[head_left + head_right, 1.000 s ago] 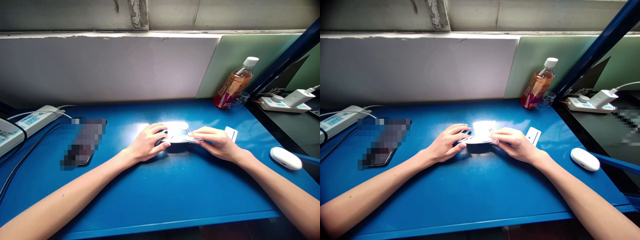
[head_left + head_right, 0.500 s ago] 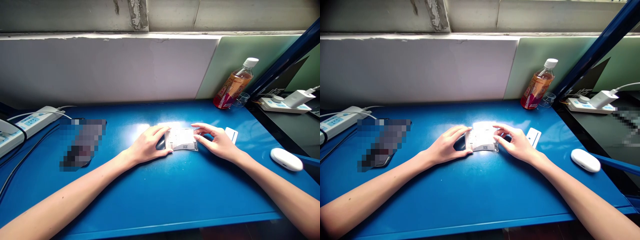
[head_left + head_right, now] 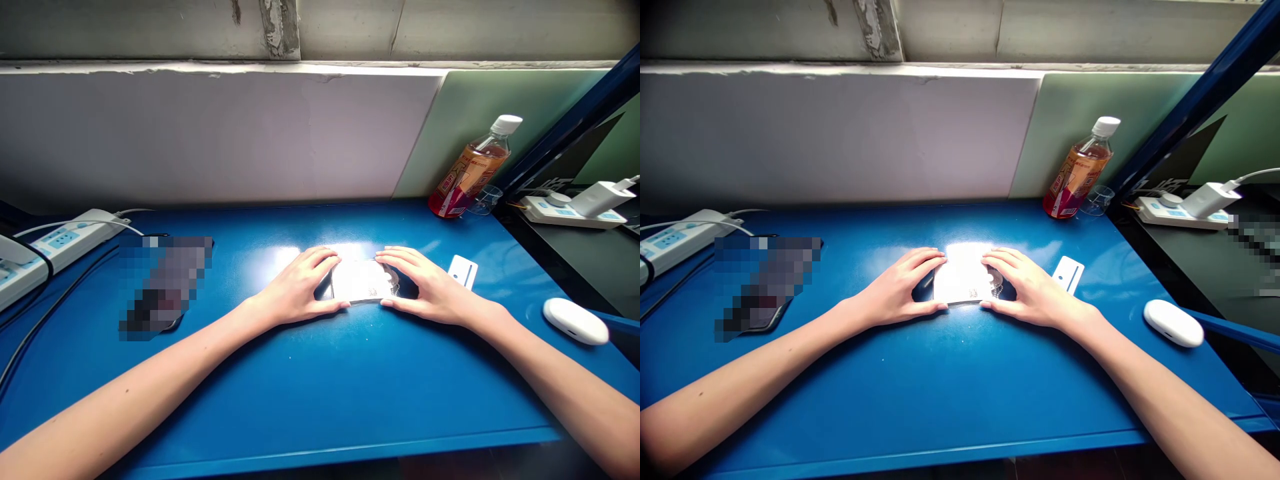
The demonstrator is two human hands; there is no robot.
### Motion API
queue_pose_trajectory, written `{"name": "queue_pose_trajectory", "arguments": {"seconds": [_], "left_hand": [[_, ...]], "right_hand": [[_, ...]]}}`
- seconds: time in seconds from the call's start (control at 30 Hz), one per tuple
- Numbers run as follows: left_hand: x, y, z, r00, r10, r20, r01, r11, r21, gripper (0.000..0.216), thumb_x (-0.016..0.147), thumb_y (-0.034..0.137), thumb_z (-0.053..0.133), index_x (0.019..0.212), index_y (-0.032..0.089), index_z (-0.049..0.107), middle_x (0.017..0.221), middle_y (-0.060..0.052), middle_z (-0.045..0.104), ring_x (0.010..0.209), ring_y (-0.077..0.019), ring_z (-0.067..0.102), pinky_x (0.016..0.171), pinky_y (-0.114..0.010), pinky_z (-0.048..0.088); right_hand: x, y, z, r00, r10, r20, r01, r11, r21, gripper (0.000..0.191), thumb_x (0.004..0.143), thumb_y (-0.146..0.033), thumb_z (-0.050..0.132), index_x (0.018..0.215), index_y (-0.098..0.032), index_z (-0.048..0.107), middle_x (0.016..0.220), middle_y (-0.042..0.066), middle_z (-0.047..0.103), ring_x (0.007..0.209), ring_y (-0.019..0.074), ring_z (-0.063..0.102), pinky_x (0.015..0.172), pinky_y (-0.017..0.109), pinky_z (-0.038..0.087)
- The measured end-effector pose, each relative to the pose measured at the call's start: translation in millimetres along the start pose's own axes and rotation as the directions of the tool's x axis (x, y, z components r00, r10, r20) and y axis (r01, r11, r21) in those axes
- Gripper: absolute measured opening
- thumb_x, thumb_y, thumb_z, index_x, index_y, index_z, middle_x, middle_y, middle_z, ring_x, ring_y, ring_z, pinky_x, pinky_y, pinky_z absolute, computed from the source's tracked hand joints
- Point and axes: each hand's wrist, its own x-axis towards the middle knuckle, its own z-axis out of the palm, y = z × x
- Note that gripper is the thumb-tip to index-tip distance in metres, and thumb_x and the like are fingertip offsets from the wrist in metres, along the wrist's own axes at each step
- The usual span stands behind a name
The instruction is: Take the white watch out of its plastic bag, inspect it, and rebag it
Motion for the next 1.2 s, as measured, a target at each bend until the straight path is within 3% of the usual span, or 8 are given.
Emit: {"name": "queue_pose_trajectory", "arguments": {"seconds": [0.3,0.73,1.0,1.2], "left_hand": [[-0.4,-2.6,2.0,0.999,-0.008,-0.036,0.010,0.999,0.034,0.088,0.075,0.075,0.069,0.133,0.009,0.057,0.136,-0.024,0.059,0.130,-0.0385,0.052,0.109,-0.054,0.045],[-0.3,-0.3,2.1,0.998,-0.060,-0.027,0.061,0.998,0.031,0.084,0.072,0.072,0.074,0.130,0.014,0.061,0.135,-0.021,0.060,0.133,-0.0387,0.050,0.110,-0.055,0.044],[0.8,0.5,1.2,0.995,-0.092,-0.041,0.094,0.994,0.050,0.094,0.065,0.079,0.073,0.129,0.010,0.061,0.135,-0.024,0.059,0.128,-0.0415,0.053,0.108,-0.058,0.045],[0.7,0.3,1.2,0.995,-0.091,-0.037,0.093,0.994,0.054,0.089,0.069,0.076,0.073,0.128,0.010,0.061,0.135,-0.024,0.059,0.128,-0.0396,0.053,0.108,-0.056,0.044]], "right_hand": [[2.3,-1.0,-2.7,0.999,0.034,0.007,-0.035,0.999,0.041,0.069,0.083,-0.057,0.072,0.137,-0.018,0.054,0.137,0.018,0.061,0.134,0.0368,0.051,0.109,0.057,0.048],[0.9,1.3,-1.6,0.999,0.047,-0.009,-0.047,0.995,0.087,0.073,0.077,-0.058,0.078,0.136,-0.022,0.056,0.136,0.016,0.063,0.136,0.0385,0.049,0.110,0.059,0.046],[1.3,1.5,-2.5,0.999,0.035,0.014,-0.035,0.998,0.050,0.072,0.079,-0.059,0.074,0.137,-0.021,0.055,0.137,0.016,0.062,0.137,0.0386,0.049,0.108,0.058,0.047],[-1.3,3.3,-3.5,0.999,0.035,0.027,-0.035,0.999,-0.025,0.084,0.078,-0.063,0.074,0.143,-0.016,0.048,0.145,0.020,0.054,0.142,0.0400,0.041,0.114,0.060,0.041]]}}
